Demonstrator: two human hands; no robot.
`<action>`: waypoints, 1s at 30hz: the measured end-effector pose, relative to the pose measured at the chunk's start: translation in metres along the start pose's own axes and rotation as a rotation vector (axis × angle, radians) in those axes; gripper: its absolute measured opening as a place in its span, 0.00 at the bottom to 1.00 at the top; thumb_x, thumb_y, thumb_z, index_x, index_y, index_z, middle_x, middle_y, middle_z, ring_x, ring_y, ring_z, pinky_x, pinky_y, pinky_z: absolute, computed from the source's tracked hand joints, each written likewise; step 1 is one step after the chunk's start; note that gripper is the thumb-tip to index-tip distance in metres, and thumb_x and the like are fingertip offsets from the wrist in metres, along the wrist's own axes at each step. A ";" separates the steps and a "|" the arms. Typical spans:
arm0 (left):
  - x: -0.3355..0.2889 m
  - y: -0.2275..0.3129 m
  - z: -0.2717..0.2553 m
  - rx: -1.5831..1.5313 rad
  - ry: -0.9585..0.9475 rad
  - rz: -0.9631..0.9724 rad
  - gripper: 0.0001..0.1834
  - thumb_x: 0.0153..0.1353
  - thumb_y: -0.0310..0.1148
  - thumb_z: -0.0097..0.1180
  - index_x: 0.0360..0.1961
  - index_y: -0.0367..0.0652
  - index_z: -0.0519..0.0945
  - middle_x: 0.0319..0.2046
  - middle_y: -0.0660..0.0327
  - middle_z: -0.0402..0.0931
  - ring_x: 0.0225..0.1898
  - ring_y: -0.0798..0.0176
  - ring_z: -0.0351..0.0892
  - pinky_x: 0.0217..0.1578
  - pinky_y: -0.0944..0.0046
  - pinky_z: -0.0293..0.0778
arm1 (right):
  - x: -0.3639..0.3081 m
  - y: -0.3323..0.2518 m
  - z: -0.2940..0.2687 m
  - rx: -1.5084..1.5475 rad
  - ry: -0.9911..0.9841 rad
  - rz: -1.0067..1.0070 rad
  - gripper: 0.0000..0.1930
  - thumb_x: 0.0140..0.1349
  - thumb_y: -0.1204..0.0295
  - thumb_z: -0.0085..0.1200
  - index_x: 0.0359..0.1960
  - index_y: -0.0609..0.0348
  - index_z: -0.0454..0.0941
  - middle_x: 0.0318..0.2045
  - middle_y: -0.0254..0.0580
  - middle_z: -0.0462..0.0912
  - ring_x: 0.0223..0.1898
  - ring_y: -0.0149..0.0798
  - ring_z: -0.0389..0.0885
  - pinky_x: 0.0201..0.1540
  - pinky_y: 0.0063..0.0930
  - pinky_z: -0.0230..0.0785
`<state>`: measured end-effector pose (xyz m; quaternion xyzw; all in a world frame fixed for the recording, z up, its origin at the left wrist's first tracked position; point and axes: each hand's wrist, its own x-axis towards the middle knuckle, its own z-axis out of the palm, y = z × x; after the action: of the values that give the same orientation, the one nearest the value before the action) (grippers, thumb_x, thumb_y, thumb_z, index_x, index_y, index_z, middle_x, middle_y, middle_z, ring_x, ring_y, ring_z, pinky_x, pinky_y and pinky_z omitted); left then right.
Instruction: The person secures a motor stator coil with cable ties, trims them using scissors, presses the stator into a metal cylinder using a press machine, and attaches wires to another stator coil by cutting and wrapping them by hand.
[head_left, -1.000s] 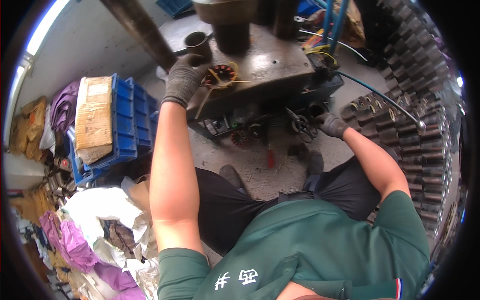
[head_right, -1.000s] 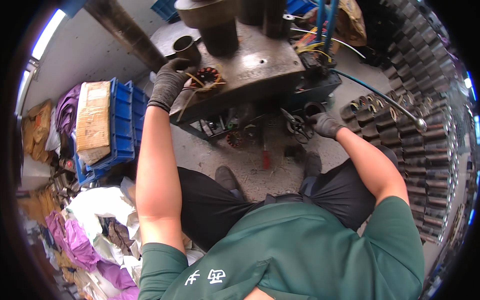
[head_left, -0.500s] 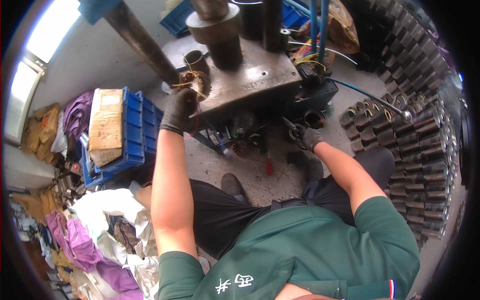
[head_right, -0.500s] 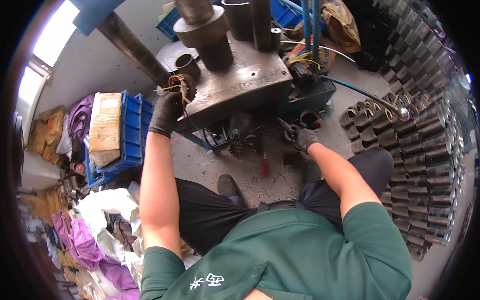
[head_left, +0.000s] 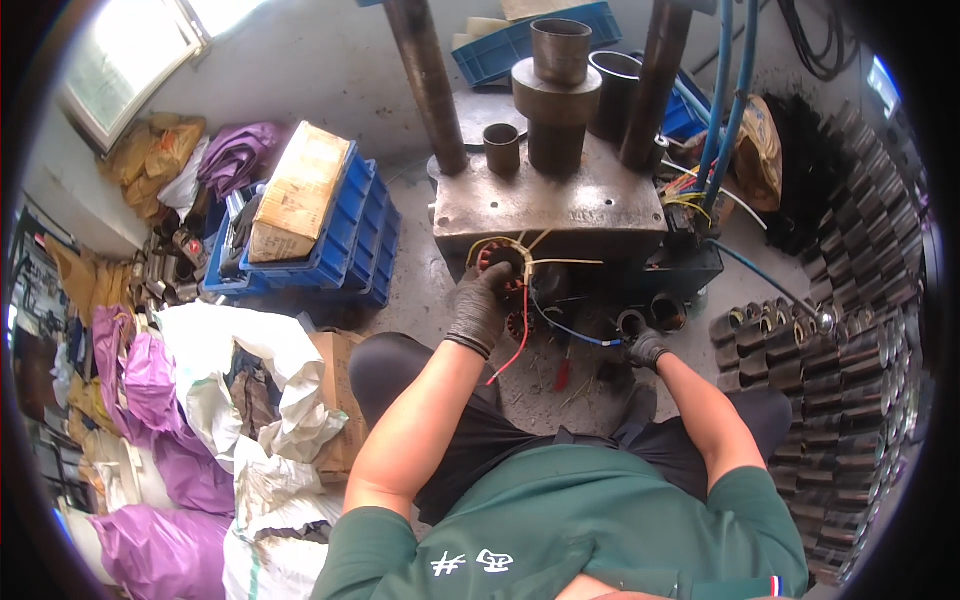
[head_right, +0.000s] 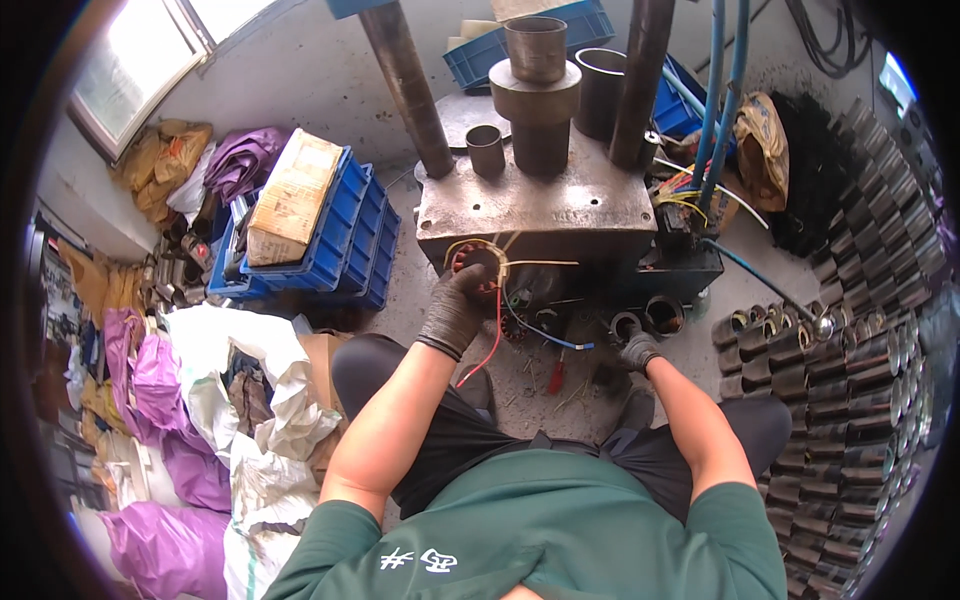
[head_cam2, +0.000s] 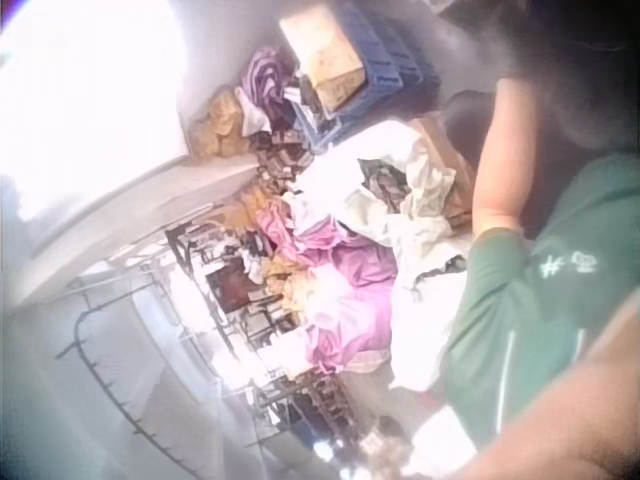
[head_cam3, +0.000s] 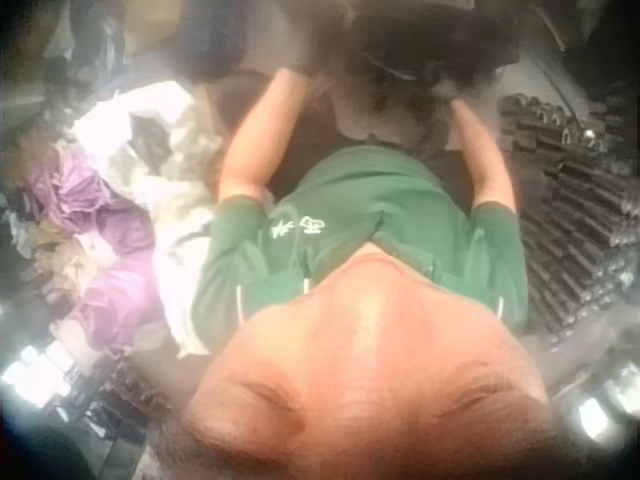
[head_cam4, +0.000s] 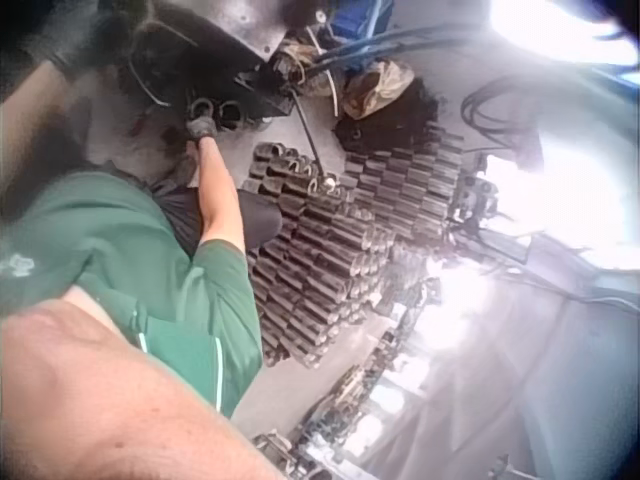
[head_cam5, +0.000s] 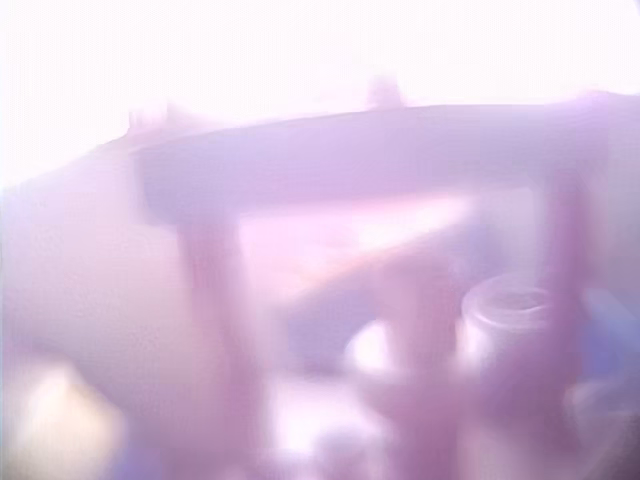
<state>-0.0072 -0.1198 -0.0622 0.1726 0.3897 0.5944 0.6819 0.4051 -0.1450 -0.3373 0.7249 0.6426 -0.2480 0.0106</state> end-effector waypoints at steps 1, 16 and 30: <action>0.001 -0.002 0.002 -0.016 -0.003 0.002 0.16 0.59 0.30 0.67 0.47 0.43 0.80 0.39 0.60 0.82 0.40 0.54 0.84 0.48 0.52 0.83 | 0.000 0.007 -0.004 -0.015 0.005 0.000 0.33 0.65 0.61 0.59 0.71 0.49 0.66 0.54 0.53 0.85 0.52 0.57 0.84 0.55 0.46 0.77; -0.006 -0.030 0.020 -0.106 -0.076 -0.179 0.13 0.63 0.30 0.63 0.48 0.40 0.81 0.39 0.56 0.81 0.42 0.50 0.83 0.48 0.46 0.85 | -0.156 -0.157 -0.098 1.176 -0.183 -0.123 0.38 0.61 0.62 0.74 0.71 0.57 0.70 0.49 0.41 0.84 0.39 0.31 0.83 0.37 0.28 0.81; -0.005 -0.058 0.025 0.060 -0.030 -0.221 0.25 0.59 0.20 0.63 0.58 0.35 0.75 0.50 0.51 0.81 0.50 0.51 0.84 0.54 0.51 0.84 | -0.172 -0.188 -0.131 1.008 -0.246 -0.121 0.34 0.65 0.59 0.71 0.68 0.59 0.74 0.24 0.32 0.78 0.22 0.26 0.74 0.23 0.25 0.68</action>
<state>0.0503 -0.1319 -0.0851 0.1580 0.4138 0.5010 0.7435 0.2654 -0.2281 -0.1016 0.5670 0.4783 -0.6101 -0.2786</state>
